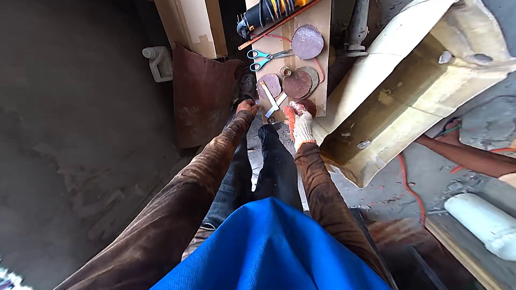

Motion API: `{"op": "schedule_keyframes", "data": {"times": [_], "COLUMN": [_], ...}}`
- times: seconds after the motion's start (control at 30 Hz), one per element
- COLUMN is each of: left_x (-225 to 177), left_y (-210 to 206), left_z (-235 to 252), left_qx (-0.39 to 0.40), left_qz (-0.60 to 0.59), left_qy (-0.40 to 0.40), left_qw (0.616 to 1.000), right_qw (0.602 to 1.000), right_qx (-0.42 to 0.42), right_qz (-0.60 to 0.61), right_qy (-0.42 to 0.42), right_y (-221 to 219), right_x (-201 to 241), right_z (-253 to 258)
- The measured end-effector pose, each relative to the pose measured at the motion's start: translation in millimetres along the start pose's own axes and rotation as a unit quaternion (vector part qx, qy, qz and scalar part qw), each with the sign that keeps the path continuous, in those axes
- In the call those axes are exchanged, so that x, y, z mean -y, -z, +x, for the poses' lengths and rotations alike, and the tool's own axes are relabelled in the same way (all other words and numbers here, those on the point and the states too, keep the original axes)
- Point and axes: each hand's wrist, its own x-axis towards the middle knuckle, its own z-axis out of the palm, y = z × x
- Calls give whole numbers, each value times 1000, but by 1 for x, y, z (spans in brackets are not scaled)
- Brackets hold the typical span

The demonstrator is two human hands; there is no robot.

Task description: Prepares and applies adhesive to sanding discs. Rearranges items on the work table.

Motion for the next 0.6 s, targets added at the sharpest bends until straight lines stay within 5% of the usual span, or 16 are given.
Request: {"op": "schedule_keyframes", "data": {"times": [0.1, 0.27, 0.47, 0.6], "left_x": [2, 15, 11, 2], "left_y": [-18, -49, -65, -58], "left_z": [-20, -47, -33, -44], "left_qx": [-10, -22, -75, -48], "left_qz": [27, 172, 315, 263], "left_qy": [-56, -270, -399, -428], "left_qw": [998, 947, 858, 863], "right_qw": [997, 976, 976, 995], "right_qx": [6, 18, 72, 71], "right_qz": [-70, -216, -207, -70], "right_qy": [20, 33, -6, -4], "right_y": [11, -15, -35, -29], "right_x": [-17, -58, -80, -87], "right_z": [-23, -18, -26, -32]}}
